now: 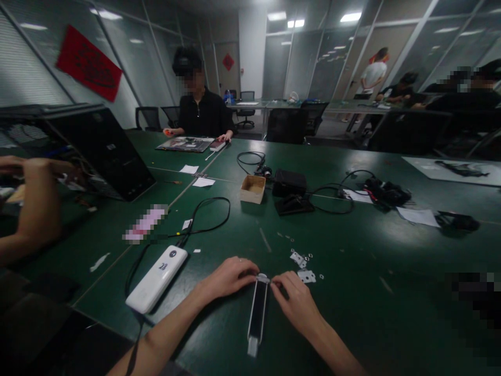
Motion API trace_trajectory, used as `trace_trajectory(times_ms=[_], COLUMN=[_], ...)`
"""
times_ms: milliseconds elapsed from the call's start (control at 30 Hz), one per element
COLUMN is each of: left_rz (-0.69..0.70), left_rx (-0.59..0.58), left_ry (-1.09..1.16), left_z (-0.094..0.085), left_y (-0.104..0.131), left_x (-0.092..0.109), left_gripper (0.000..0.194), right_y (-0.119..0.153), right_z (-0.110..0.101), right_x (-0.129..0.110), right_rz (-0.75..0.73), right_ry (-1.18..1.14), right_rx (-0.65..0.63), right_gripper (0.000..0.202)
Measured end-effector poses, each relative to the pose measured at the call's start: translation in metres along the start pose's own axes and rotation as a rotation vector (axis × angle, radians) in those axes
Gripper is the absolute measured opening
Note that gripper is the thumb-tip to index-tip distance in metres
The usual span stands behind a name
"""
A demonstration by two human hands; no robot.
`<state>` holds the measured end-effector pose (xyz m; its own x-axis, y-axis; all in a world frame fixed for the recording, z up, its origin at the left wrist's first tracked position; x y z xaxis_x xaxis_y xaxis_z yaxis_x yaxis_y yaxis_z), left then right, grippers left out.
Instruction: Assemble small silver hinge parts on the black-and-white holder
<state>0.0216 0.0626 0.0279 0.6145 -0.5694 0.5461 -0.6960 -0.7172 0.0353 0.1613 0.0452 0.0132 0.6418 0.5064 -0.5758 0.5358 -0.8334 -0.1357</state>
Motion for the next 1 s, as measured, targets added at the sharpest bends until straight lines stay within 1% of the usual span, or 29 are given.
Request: trace_trajectory(times_ms=[133, 533, 667, 767, 867, 933, 1000], left_rz=[-0.007, 0.011, -0.007, -0.014, -0.026, -0.028, -0.019], left_rx=[-0.001, -0.019, -0.027, -0.037, -0.048, -0.047, -0.048], left_ry=[-0.019, -0.046, -0.053, -0.053, -0.053, -0.057, -0.065], left_z=[-0.002, 0.003, 0.003, 0.002, 0.0, -0.001, -0.001], left_y=[0.001, 0.0, 0.0, 0.0, 0.001, 0.001, 0.001], left_x=[0.001, 0.003, 0.002, 0.002, 0.002, 0.002, 0.004], left_gripper=[0.017, 0.015, 0.015, 0.015, 0.016, 0.017, 0.017], right_y=[0.0, -0.001, -0.001, -0.001, -0.002, -0.006, -0.012], right_z=[-0.001, -0.001, -0.003, -0.012, -0.033, -0.049, -0.059], right_x=[-0.002, -0.003, -0.007, -0.007, 0.008, 0.027, 0.049], right_rz=[-0.013, -0.014, -0.064, -0.115, -0.091, -0.01, 0.106], right_ry=[-0.003, 0.0, 0.024, 0.055, 0.104, 0.151, 0.201], right_rx=[0.008, 0.006, 0.014, 0.013, 0.067, 0.079, 0.024], right_gripper=[0.025, 0.025, 0.026, 0.025, 0.025, 0.027, 0.031])
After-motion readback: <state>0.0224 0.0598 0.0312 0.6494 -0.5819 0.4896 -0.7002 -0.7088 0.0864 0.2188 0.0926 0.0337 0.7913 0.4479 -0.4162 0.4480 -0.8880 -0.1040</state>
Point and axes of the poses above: each hand's wrist, its own y-axis away from the middle knuckle, its own z-axis out of the palm, x = y × z, the point moved 8 cm from there along -y, towards the middle knuckle, and after that the axes turned 9 degrees about -x, right-handed, at the moved point
